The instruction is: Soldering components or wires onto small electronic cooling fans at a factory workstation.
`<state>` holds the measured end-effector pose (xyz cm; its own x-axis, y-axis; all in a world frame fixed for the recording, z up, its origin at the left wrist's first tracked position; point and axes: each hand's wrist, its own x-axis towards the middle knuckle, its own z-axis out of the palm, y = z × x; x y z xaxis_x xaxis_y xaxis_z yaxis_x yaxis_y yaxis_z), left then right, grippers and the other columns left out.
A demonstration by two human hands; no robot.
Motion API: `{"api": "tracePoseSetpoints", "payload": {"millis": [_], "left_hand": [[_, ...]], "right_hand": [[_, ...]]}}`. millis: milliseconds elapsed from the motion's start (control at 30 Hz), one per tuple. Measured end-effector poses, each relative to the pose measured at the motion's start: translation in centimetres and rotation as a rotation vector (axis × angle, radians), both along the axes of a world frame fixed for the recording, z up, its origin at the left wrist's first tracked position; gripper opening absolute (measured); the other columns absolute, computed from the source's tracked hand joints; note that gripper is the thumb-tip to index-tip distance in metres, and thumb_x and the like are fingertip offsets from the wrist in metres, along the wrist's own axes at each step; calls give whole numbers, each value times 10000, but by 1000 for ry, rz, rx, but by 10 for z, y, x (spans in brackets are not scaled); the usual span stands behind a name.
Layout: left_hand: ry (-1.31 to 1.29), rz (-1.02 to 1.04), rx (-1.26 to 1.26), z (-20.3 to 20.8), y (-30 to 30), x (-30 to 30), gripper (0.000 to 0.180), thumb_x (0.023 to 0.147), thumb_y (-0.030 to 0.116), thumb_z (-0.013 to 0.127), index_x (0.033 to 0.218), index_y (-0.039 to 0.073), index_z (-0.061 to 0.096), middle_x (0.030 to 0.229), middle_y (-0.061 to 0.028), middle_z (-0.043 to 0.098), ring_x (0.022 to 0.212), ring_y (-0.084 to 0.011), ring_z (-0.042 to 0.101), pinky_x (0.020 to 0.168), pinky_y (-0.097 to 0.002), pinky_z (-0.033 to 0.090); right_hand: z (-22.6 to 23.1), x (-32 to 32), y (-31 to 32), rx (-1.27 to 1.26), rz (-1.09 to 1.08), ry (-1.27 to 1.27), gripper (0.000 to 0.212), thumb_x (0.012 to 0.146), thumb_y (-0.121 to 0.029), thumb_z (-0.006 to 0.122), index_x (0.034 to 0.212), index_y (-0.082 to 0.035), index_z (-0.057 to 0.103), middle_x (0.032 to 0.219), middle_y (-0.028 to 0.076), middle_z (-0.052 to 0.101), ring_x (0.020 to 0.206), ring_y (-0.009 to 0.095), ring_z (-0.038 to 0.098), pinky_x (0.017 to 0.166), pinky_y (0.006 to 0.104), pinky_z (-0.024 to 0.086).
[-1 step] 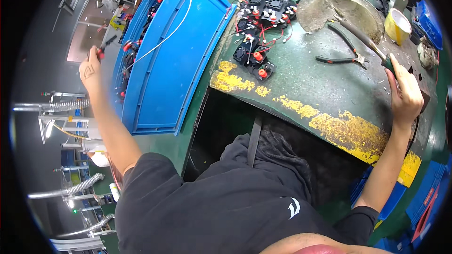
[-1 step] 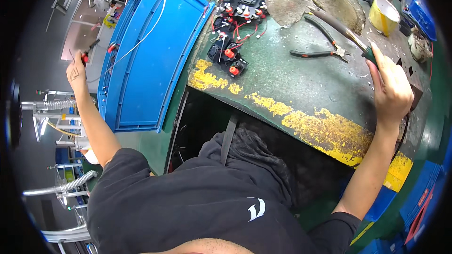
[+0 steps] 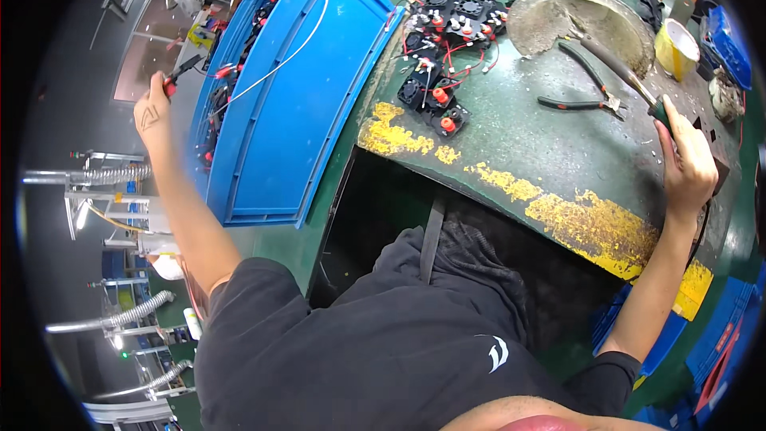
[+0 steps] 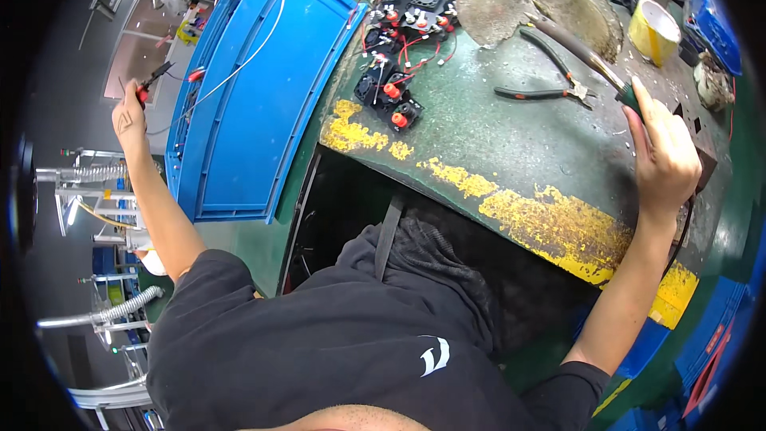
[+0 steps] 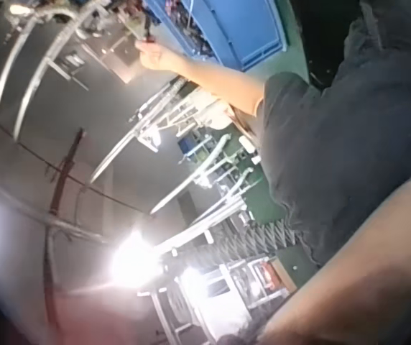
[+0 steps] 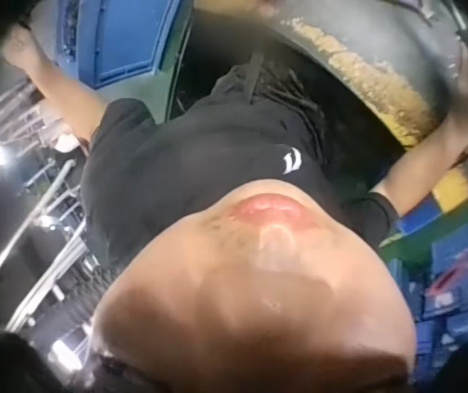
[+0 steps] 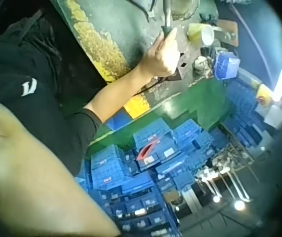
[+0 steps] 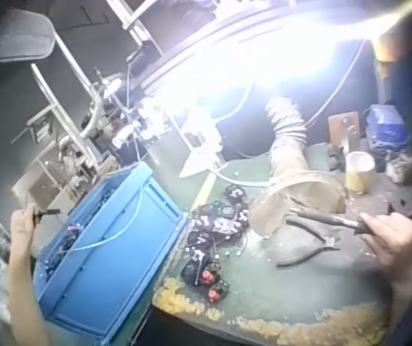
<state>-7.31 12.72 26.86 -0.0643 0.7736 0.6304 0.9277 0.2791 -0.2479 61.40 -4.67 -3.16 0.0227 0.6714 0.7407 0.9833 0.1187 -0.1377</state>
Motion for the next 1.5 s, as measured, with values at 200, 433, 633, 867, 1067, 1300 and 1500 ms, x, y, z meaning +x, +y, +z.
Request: {"api": "tracePoseSetpoints", "payload": {"millis": [200,433,633,867,1067,1300,1500], "left_hand": [[-678,-128,108,-4,5,-9,523,941,558,620,714,87,627,551,-5,457,448,-121,363,448,-321,274],[-1260,-482,60,-27,-36,128,294,1003,326,686,815,109,621,633,51,457,477,-42,291,447,-230,186],[-1514,-745,-378,-117,-57,218,186,993,225,736,1043,46,724,658,88,498,489,9,332,456,-201,218],[-1449,-897,-555,-165,-76,311,293,956,82,775,1189,-68,679,920,-63,746,739,-67,636,669,-197,482],[-1498,-934,-793,-194,-67,350,331,966,145,779,1210,-57,684,902,-53,739,735,-61,619,655,-221,481],[-1028,-1036,-999,-206,-23,360,267,892,179,803,1050,-29,747,690,3,632,634,-47,583,606,-226,461],[-841,-1106,-1010,-220,6,392,434,912,396,752,965,-34,774,762,-58,740,673,-104,639,652,-289,496]], "right_hand": [[5,-6,9,51,64,4,390,890,-155,815,1277,-156,766,971,90,760,800,210,718,733,330,560],[6,-4,7,48,49,3,392,885,-147,815,1274,-151,768,948,89,756,774,213,705,723,328,556],[6,0,2,45,5,-22,387,877,-170,823,1260,-162,774,939,80,758,759,208,700,700,321,552],[7,-1,4,79,7,-29,400,859,-193,833,1255,-180,774,923,76,758,767,207,708,698,317,554],[10,-1,2,49,-42,-7,341,865,-107,830,1203,-89,787,966,119,769,801,229,720,735,309,565],[1,8,7,141,-40,-38,397,848,-224,839,1240,-208,785,912,53,764,744,198,702,684,305,552],[1,8,5,144,-57,-10,389,845,-238,842,1230,-210,791,913,42,768,731,197,698,671,302,549]]}}
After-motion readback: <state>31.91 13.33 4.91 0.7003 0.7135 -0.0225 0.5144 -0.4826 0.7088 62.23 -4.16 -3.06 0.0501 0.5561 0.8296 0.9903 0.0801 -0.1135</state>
